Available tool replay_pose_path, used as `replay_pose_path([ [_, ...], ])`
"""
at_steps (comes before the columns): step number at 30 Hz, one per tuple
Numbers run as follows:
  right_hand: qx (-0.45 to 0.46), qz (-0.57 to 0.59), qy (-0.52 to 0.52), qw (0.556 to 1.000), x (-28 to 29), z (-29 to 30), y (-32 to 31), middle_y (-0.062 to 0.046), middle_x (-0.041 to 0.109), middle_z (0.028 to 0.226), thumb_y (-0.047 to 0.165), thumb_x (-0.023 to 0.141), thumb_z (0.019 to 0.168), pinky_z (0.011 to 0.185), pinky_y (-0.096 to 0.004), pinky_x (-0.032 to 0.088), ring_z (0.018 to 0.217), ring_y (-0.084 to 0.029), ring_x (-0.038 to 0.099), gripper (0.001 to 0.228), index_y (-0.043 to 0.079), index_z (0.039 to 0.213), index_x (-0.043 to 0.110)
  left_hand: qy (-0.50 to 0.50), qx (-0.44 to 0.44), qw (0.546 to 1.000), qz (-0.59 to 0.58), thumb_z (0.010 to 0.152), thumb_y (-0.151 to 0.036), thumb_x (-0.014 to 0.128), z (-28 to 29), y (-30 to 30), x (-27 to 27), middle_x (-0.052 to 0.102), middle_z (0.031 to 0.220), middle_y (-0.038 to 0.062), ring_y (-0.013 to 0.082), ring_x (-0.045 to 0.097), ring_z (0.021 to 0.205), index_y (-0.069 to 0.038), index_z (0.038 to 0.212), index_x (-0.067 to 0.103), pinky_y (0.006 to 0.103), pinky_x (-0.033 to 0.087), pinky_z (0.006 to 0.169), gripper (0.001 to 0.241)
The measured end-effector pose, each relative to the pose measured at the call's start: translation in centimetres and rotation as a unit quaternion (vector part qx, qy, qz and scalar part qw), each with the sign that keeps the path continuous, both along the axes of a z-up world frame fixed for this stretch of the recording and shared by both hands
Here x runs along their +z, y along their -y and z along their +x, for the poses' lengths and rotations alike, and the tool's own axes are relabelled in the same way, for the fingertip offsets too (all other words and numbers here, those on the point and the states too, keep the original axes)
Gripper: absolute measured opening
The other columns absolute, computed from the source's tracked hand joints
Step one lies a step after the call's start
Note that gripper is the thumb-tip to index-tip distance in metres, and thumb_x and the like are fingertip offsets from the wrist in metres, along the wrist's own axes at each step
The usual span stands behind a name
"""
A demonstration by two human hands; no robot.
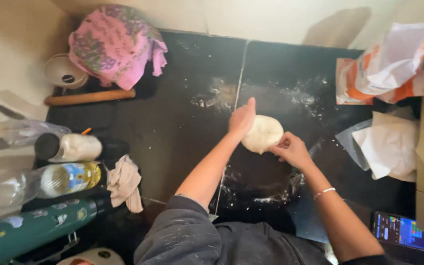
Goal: Knead dough on a countertop using hands.
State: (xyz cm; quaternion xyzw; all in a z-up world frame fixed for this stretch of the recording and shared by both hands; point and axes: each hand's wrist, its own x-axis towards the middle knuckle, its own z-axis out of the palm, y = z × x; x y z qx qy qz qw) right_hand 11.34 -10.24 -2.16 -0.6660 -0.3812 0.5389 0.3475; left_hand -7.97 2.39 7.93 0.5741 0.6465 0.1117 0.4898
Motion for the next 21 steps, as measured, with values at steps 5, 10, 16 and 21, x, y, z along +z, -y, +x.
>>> replay_pose_path([
  [5,0.001,-0.035,-0.055,0.998,2.6,-4.2,2.9,-0.027,0.071,0.08,0.005,0.088,0.077,0.046,-0.041,0.061,0.061,-0.03,0.072,0.037,-0.01,0.093,0.058,-0.032,-0.025,0.998,0.052,0.101,-0.059,0.023,2.3,2.8,3.0,0.07,0.113,0.035,0.0506,0.064,0.118,0.011,0.108,0.073,0.0608,0.048,0.101,0.086],
  [10,0.097,-0.086,-0.067,0.989,1.9,-2.8,4.8,-0.027,0.076,0.083,0.003,0.085,0.078,0.046,-0.04,0.062,0.063,-0.03,0.075,0.033,-0.012,0.101,0.067,-0.174,-0.112,0.925,0.32,0.103,-0.046,0.034,3.9,6.2,-3.2,0.069,0.062,0.017,0.0388,0.074,0.063,-0.007,0.067,0.07,0.0517,0.059,0.058,0.064],
  [16,0.118,-0.048,0.042,0.991,2.5,2.4,4.5,-0.016,0.081,0.075,0.011,0.079,0.084,0.048,-0.03,0.06,0.061,-0.02,0.076,0.013,0.001,0.092,0.078,-0.163,-0.111,0.817,0.541,0.097,-0.038,0.043,6.1,1.0,-6.6,0.061,0.061,0.005,0.025,0.07,0.062,-0.016,0.068,0.06,0.0384,0.056,0.055,0.04],
  [21,0.058,0.062,0.147,0.986,2.8,5.1,6.6,-0.005,0.079,0.074,0.018,0.083,0.083,0.063,-0.03,0.055,0.068,-0.015,0.07,0.018,0.016,0.101,0.082,-0.14,-0.15,0.816,0.54,0.095,-0.046,0.046,7.3,-1.6,-6.7,0.06,0.077,0.007,0.0283,0.066,0.084,-0.013,0.086,0.067,0.0433,0.054,0.071,0.041],
])
